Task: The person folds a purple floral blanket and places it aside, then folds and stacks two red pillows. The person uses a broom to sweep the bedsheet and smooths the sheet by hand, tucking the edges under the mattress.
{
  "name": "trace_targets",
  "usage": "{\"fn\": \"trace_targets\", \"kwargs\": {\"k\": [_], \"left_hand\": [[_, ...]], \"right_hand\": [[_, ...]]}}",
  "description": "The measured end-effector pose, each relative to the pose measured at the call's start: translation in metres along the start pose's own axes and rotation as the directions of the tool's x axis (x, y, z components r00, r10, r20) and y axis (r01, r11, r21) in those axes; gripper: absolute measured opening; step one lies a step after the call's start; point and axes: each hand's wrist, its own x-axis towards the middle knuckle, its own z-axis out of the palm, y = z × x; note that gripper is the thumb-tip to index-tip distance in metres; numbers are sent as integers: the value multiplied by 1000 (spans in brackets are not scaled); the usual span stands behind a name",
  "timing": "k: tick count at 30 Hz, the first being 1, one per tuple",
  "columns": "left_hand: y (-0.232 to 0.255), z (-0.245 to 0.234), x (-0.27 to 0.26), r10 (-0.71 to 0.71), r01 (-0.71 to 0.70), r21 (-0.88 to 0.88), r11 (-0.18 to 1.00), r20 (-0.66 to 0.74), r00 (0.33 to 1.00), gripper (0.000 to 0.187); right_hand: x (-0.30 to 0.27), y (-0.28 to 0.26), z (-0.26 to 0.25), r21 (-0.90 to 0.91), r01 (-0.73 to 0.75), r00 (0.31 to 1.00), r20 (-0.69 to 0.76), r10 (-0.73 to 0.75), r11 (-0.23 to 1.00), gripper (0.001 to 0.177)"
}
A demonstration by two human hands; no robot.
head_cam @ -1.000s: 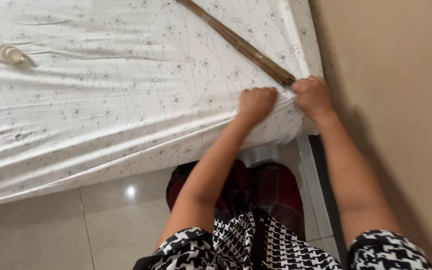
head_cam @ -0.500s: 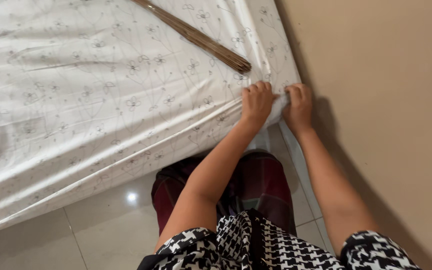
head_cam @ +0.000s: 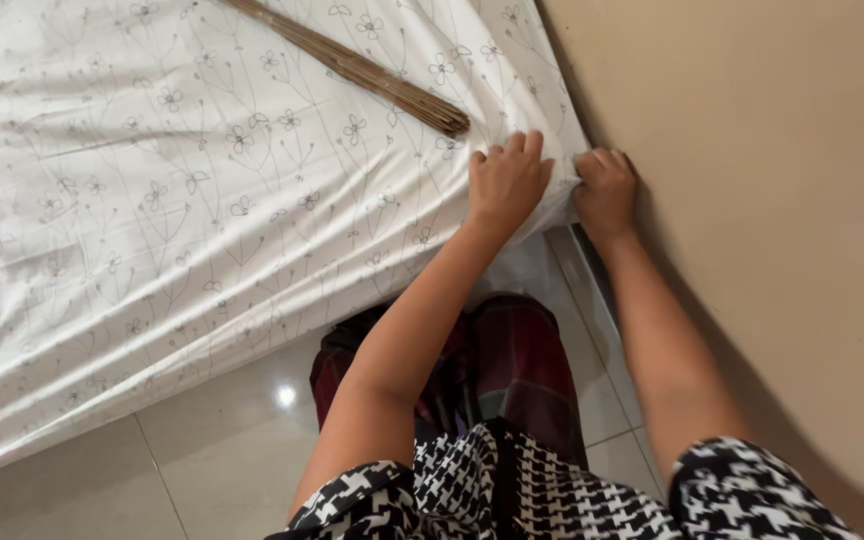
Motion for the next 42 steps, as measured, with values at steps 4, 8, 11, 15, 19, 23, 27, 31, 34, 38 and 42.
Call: {"fn": "trace_targets", "kwargs": {"k": [4,8,11,15,19,23,27,31,34,38,42], "left_hand": [[16,16,13,-79,65,135,989,105,991,63],[30,58,29,-126,-18,400,916,331,935,70],[29,82,36,-37,-90,428,899,280,959,15],[33,86,38,-4,14,-40,999,230,973,18],[30,73,32,60,-47,-99,994,133,989,23],[29,55,28,153,-140,-213,967,43,987,25],[22,36,29,177,-134,-283,950,130,976,46],[17,28,18,203,-186,-330,926,18,979,37],[22,31,13,171,-168,-219,961,-6,985,34],[29,39,26,86,-54,-164,985,196,977,41],[29,40,31,73,-37,-186,982,189,979,39]], "right_hand": [[-33,1,29,71,-244,965,-83,250,967,18],[-95,0,43,280,-442,872,-88,481,852,19],[-130,-3,48,508,-563,796,124,592,651,36],[-141,0,64,633,-772,460,503,732,49,40],[-137,5,100,710,-702,445,375,813,56,15],[-142,11,100,546,-771,525,252,813,328,21],[-130,17,88,17,-666,717,288,634,746,33],[-120,31,102,-200,-789,387,573,723,581,38],[-131,44,123,-230,-743,433,551,714,628,38],[-146,66,144,-65,-812,441,582,683,580,37],[-159,61,141,205,-937,350,582,734,284,37]]}}
